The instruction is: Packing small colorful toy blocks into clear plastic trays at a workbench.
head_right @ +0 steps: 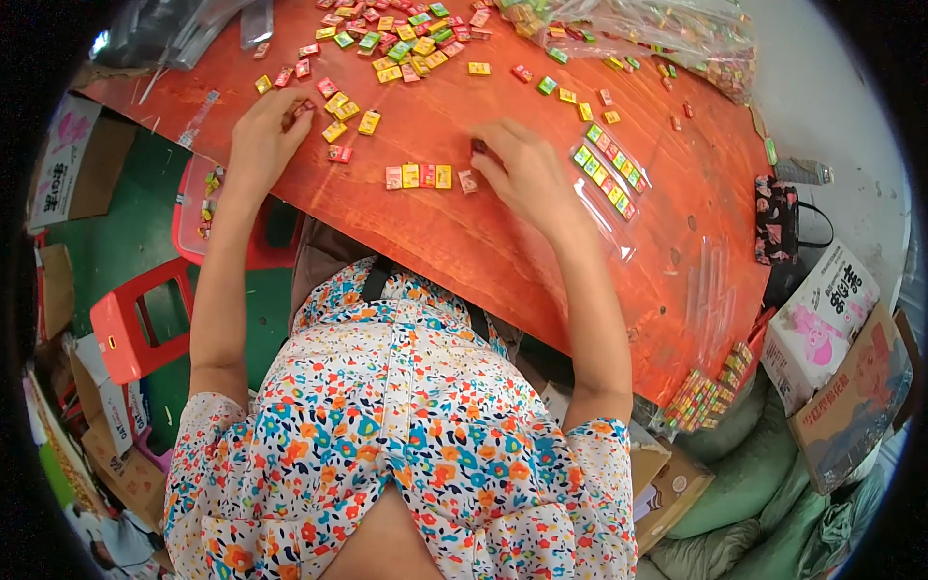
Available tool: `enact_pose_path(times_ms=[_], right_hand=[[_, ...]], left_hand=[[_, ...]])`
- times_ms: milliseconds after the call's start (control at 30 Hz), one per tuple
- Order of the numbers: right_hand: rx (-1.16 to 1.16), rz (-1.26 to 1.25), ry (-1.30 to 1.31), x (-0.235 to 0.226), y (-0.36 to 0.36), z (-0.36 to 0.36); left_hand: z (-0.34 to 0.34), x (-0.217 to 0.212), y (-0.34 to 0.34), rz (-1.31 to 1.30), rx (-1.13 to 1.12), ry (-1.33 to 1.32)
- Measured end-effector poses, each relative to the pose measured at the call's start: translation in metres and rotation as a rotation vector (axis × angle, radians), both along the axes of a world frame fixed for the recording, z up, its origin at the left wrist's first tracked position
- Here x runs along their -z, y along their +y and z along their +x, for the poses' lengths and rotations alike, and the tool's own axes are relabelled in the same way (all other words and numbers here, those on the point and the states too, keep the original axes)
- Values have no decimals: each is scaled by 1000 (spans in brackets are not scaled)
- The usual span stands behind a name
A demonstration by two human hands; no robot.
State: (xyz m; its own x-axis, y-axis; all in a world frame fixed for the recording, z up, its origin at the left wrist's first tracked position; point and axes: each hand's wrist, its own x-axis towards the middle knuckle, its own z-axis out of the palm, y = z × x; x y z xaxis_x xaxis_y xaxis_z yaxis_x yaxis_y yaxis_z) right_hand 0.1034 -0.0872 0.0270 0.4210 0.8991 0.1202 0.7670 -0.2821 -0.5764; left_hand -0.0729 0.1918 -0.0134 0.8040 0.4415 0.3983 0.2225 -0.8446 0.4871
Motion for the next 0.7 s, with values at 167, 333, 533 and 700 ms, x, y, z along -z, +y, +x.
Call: enact_pose_path(times_ms=[167,333,533,700], right_hand=[[62,-43,-63,7,-31,-16],[26,-60,-49,10,-29,-22],[67,-57,-156,20,-16,-26],[40,-117,-132,15,-13,-25]], left_hand=[[-27,-26,-50,-119,68,39],[-27,-20,-87,-247,140,92],[-12,-15,-88,-92,161,242],[-12,-8,-87,-83,220,196]])
